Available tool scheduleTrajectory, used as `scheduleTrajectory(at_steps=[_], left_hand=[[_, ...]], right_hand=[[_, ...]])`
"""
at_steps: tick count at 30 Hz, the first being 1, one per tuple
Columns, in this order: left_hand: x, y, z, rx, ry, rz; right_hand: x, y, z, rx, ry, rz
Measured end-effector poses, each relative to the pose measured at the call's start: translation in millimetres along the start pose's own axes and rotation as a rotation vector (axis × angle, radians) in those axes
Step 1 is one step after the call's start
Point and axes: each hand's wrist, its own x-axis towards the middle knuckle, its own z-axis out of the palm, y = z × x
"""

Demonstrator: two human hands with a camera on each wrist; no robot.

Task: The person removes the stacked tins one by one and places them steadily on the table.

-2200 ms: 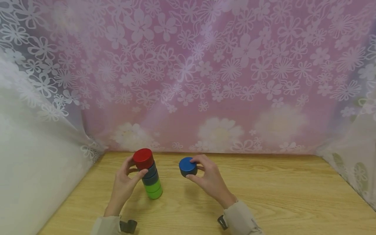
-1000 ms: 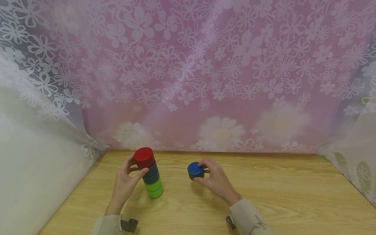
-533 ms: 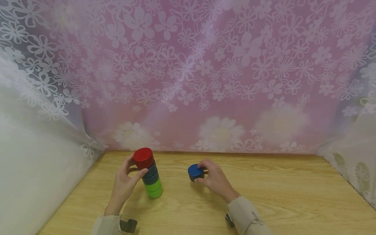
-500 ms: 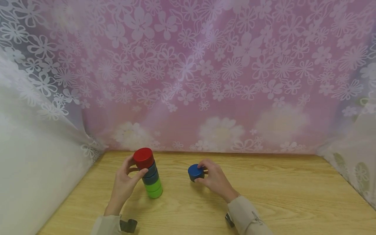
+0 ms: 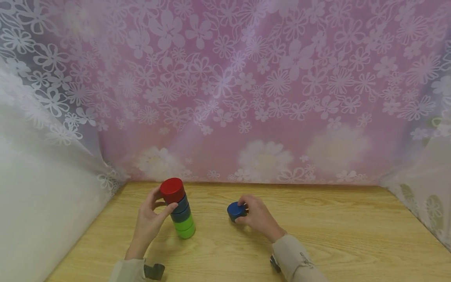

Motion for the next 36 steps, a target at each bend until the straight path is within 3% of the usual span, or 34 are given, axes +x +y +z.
scheduleTrajectory(at_steps=[15, 24, 36], left_hand=[[0.0, -0.4, -0.9, -0.002, 0.001, -0.005], [-0.5, 1.1, 1.7, -0.01, 0.006, -0.014], [-0.7, -2.0, 0.3, -0.02, -0.017, -0.001]], right_hand=[[0.1, 1.9, 4.0, -0.043, -0.105, 0.053], [-3.6, -7.9, -9.6, 0.033, -0.078, 0.143], [0.1, -14.8, -18.2, 0.075, 0.005, 0.009]])
